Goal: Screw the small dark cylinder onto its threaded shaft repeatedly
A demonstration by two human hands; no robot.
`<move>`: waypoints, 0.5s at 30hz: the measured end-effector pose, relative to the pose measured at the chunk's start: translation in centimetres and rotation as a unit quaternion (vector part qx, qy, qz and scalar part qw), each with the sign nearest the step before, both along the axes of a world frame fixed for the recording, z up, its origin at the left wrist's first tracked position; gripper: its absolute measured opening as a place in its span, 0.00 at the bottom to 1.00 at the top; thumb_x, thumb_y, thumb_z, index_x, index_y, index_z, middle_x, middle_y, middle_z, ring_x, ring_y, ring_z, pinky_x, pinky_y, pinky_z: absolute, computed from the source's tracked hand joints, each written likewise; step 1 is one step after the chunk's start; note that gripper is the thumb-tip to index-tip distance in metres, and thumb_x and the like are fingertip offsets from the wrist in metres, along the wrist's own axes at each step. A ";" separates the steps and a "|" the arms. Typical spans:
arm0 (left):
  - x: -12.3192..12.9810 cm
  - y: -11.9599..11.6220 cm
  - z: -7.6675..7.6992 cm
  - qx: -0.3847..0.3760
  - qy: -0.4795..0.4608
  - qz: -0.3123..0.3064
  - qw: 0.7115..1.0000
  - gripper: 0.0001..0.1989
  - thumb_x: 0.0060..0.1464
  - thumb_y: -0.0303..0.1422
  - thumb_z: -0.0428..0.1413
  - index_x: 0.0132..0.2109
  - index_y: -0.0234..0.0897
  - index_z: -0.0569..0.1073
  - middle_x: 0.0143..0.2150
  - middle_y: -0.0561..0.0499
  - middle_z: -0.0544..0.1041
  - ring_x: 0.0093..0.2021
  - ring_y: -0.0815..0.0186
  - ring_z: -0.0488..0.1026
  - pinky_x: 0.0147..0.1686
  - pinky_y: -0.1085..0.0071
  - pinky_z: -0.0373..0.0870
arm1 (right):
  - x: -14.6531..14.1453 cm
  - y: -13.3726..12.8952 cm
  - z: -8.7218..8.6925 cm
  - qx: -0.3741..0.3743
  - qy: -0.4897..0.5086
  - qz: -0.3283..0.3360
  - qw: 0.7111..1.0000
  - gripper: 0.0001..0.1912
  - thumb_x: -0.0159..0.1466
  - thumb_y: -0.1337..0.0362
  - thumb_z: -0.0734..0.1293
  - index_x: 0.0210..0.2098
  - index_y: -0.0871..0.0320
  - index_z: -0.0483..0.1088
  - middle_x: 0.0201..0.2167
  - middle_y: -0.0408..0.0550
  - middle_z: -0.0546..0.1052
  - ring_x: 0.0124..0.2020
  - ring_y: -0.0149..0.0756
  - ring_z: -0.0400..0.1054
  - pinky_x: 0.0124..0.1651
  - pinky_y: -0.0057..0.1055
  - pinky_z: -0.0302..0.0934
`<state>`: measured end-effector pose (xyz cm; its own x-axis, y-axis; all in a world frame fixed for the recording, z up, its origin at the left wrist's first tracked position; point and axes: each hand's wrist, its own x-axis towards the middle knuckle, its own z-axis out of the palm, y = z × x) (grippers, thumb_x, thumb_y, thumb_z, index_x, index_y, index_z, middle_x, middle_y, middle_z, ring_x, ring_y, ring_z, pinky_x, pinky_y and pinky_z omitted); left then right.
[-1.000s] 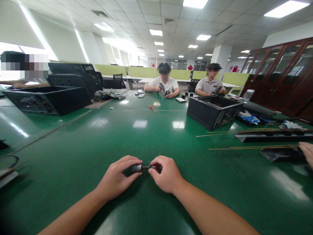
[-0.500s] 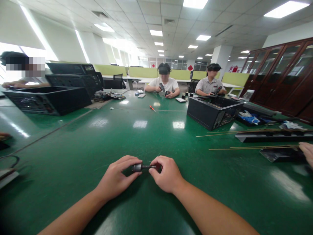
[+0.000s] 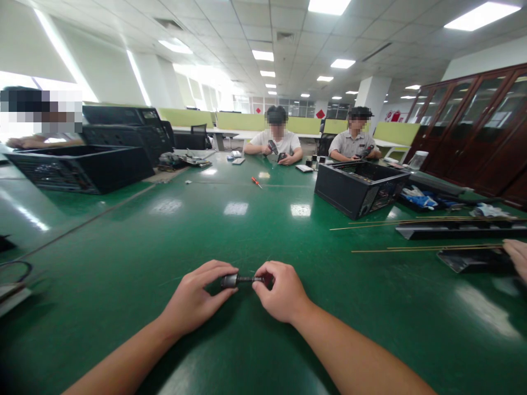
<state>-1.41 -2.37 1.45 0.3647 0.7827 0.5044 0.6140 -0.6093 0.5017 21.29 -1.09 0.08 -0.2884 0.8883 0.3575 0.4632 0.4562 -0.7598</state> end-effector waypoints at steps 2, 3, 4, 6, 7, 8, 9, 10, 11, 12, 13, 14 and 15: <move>0.0 0.0 0.0 0.001 0.001 0.001 1.000 0.13 0.55 0.28 0.60 0.48 0.43 0.76 0.45 0.51 0.78 0.45 0.64 0.75 0.48 0.67 0.72 | 0.0 0.1 0.0 -0.001 0.002 0.000 1.000 0.03 0.58 0.68 0.69 0.32 0.57 0.75 0.27 0.42 0.76 0.30 0.33 0.69 0.34 0.28 0.59; 0.0 0.0 -0.1 0.002 0.002 0.002 1.000 0.13 0.55 0.28 0.60 0.48 0.43 0.76 0.45 0.51 0.78 0.45 0.64 0.75 0.48 0.67 0.72 | 0.0 0.1 0.0 -0.002 0.004 0.000 1.000 0.02 0.58 0.68 0.69 0.32 0.57 0.75 0.27 0.42 0.76 0.30 0.33 0.69 0.34 0.28 0.59; 0.0 0.0 -0.1 0.002 0.003 0.003 1.000 0.13 0.54 0.28 0.61 0.48 0.43 0.76 0.45 0.51 0.78 0.45 0.64 0.75 0.48 0.67 0.72 | 0.0 0.1 0.0 -0.002 0.005 0.000 1.000 0.02 0.58 0.68 0.69 0.32 0.57 0.75 0.27 0.42 0.76 0.30 0.33 0.69 0.34 0.28 0.59; 0.1 0.1 -0.1 0.001 0.005 0.005 1.000 0.13 0.54 0.28 0.61 0.48 0.43 0.77 0.45 0.50 0.78 0.45 0.64 0.75 0.48 0.67 0.73 | -0.1 0.1 0.0 -0.003 0.009 0.001 1.000 0.02 0.58 0.68 0.69 0.32 0.57 0.75 0.27 0.42 0.76 0.30 0.33 0.69 0.34 0.28 0.59; 0.1 0.1 0.0 -0.001 0.005 0.005 1.000 0.13 0.55 0.28 0.60 0.48 0.43 0.77 0.45 0.50 0.78 0.45 0.63 0.75 0.48 0.67 0.73 | -0.1 0.1 0.0 -0.004 0.011 0.000 1.000 0.02 0.58 0.68 0.69 0.32 0.57 0.75 0.27 0.42 0.76 0.30 0.33 0.69 0.34 0.28 0.59; 0.1 0.1 0.0 -0.002 0.005 0.004 1.000 0.13 0.55 0.28 0.60 0.48 0.43 0.77 0.45 0.50 0.78 0.45 0.63 0.75 0.48 0.67 0.73 | -0.1 0.1 0.0 -0.005 0.013 -0.001 1.000 0.02 0.58 0.68 0.69 0.32 0.57 0.75 0.27 0.42 0.76 0.29 0.32 0.69 0.34 0.28 0.59; 0.1 0.1 0.0 -0.003 0.004 0.002 1.000 0.13 0.55 0.28 0.60 0.48 0.43 0.77 0.45 0.50 0.78 0.45 0.63 0.75 0.48 0.66 0.73 | -0.1 0.1 0.0 -0.007 0.015 -0.002 1.000 0.02 0.58 0.68 0.69 0.32 0.57 0.75 0.27 0.42 0.76 0.29 0.32 0.69 0.34 0.28 0.59; 0.1 0.1 0.1 -0.004 0.003 0.001 1.000 0.12 0.55 0.28 0.60 0.47 0.43 0.77 0.45 0.49 0.78 0.45 0.63 0.75 0.48 0.66 0.73 | -0.1 0.0 0.0 -0.009 0.017 -0.003 1.000 0.02 0.58 0.68 0.69 0.31 0.57 0.75 0.27 0.42 0.76 0.29 0.32 0.69 0.34 0.28 0.59; 0.1 0.1 0.1 -0.004 0.002 0.001 1.000 0.12 0.55 0.28 0.60 0.47 0.42 0.77 0.45 0.49 0.78 0.45 0.63 0.75 0.48 0.66 0.73 | -0.1 0.0 0.0 -0.013 0.019 -0.004 1.000 0.02 0.58 0.68 0.69 0.32 0.57 0.76 0.27 0.42 0.76 0.29 0.32 0.69 0.34 0.28 0.60; 0.1 0.1 0.1 -0.003 0.001 0.002 1.000 0.12 0.55 0.28 0.60 0.47 0.42 0.77 0.45 0.49 0.78 0.45 0.63 0.75 0.48 0.66 0.73 | -0.1 0.0 0.0 -0.019 0.023 -0.004 1.000 0.02 0.58 0.67 0.69 0.32 0.57 0.76 0.27 0.42 0.76 0.29 0.32 0.69 0.33 0.28 0.60; 0.0 0.1 0.1 -0.002 0.001 0.003 1.000 0.13 0.55 0.28 0.60 0.48 0.42 0.77 0.45 0.49 0.78 0.45 0.63 0.75 0.48 0.66 0.73 | -0.1 0.0 0.0 -0.024 0.027 -0.005 0.999 0.02 0.58 0.67 0.69 0.32 0.57 0.76 0.27 0.43 0.76 0.28 0.32 0.69 0.33 0.28 0.60; 0.0 0.1 0.0 -0.001 0.001 0.005 1.000 0.13 0.55 0.28 0.60 0.48 0.42 0.77 0.45 0.49 0.78 0.45 0.63 0.75 0.48 0.66 0.73 | -0.1 0.0 -0.1 -0.030 0.031 -0.006 0.999 0.03 0.58 0.67 0.69 0.32 0.57 0.76 0.26 0.43 0.77 0.28 0.32 0.68 0.33 0.28 0.60; 0.0 0.2 0.0 -0.001 0.002 0.007 1.000 0.13 0.54 0.28 0.60 0.48 0.43 0.77 0.45 0.49 0.78 0.45 0.63 0.75 0.48 0.66 0.73 | -0.1 0.1 -0.1 -0.034 0.033 -0.008 0.999 0.03 0.58 0.67 0.69 0.32 0.57 0.76 0.26 0.43 0.76 0.28 0.32 0.68 0.32 0.27 0.60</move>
